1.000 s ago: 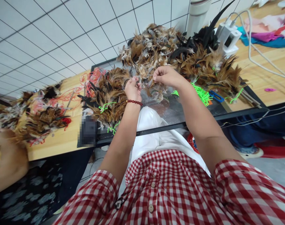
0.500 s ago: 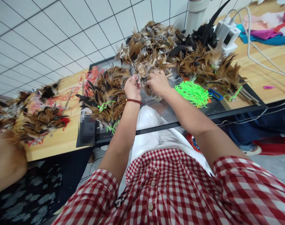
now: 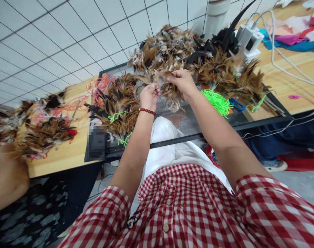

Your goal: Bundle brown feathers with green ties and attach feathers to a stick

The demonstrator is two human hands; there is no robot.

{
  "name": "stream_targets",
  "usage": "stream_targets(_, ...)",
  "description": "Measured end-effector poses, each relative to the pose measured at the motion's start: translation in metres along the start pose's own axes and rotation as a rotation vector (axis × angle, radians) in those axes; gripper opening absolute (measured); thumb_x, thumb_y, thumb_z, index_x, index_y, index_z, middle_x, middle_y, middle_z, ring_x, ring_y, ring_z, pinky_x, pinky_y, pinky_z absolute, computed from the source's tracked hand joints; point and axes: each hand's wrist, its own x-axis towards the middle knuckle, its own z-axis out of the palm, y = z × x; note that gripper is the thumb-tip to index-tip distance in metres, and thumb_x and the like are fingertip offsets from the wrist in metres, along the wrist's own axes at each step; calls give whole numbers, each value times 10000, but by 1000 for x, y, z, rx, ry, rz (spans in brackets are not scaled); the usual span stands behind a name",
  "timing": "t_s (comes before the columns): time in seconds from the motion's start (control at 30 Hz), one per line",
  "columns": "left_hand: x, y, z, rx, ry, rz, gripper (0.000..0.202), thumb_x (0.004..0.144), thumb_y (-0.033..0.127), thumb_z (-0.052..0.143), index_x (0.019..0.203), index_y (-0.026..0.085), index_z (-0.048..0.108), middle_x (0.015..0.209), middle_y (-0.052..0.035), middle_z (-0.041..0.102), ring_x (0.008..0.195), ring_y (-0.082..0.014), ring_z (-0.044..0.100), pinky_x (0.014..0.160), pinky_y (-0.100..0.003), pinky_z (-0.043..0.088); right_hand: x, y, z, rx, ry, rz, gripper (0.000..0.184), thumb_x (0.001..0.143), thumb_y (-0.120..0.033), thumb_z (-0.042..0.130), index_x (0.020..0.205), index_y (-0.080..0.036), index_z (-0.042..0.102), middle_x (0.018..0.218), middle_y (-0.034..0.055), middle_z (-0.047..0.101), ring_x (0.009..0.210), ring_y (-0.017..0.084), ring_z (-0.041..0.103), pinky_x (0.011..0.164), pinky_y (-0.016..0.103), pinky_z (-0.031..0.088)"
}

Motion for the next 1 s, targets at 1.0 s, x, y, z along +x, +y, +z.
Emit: stream_targets(1.0, 0, -3, 5, -69, 139, 103, 142, 928, 311, 755, 871, 182, 745, 830, -4, 734, 747, -67, 683, 703, -163, 503, -174, -74, -213, -700, -554, 7, 527, 644, -895, 701, 907, -458, 834, 878, 117, 818, 649, 282, 764, 558, 470, 560)
